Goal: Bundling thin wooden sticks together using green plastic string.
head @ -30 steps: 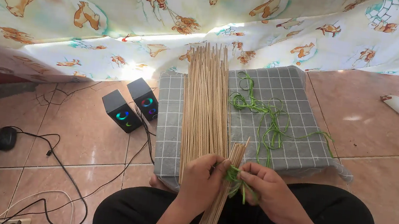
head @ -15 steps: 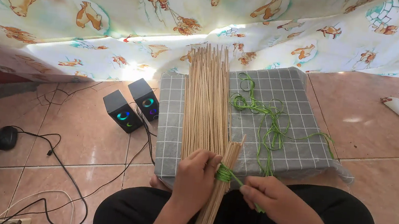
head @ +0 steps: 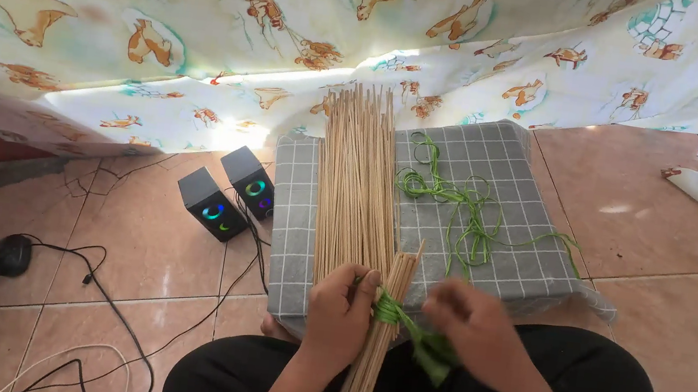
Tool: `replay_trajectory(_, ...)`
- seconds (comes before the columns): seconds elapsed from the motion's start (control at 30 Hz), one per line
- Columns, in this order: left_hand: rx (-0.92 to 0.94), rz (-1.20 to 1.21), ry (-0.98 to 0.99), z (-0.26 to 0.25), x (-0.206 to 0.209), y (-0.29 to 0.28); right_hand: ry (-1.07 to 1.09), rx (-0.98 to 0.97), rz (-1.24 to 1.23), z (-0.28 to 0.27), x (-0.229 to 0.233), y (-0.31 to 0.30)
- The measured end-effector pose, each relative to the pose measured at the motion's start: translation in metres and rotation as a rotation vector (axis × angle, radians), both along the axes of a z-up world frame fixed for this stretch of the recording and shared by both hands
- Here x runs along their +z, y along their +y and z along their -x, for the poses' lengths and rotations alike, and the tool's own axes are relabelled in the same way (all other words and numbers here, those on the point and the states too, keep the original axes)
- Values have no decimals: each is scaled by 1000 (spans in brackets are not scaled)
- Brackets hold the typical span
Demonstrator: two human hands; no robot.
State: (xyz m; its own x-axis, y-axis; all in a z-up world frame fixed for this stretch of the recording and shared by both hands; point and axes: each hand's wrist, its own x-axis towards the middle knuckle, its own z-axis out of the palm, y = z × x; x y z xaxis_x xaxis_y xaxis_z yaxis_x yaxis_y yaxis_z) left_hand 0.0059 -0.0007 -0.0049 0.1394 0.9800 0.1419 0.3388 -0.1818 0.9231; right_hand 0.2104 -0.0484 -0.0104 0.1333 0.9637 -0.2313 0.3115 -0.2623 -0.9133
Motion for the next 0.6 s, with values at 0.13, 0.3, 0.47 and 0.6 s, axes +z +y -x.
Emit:
replay_trajectory(0.13, -97, 448, -303, -4, -10, -4, 312, -203, -184, 5, -20, 8)
replay_trajectory(0.3, -193, 540, -527, -9, -20, -5, 505, -250, -320, 19, -35, 6)
replay_trajectory(0.47, -614, 831, -412, -7, -17, -13, 559, -407, -370, 26, -38, 2)
replay_trajectory(0.6, -658, 858, -533, -11, -10, -22, 612, -472, -324, 33, -30, 2)
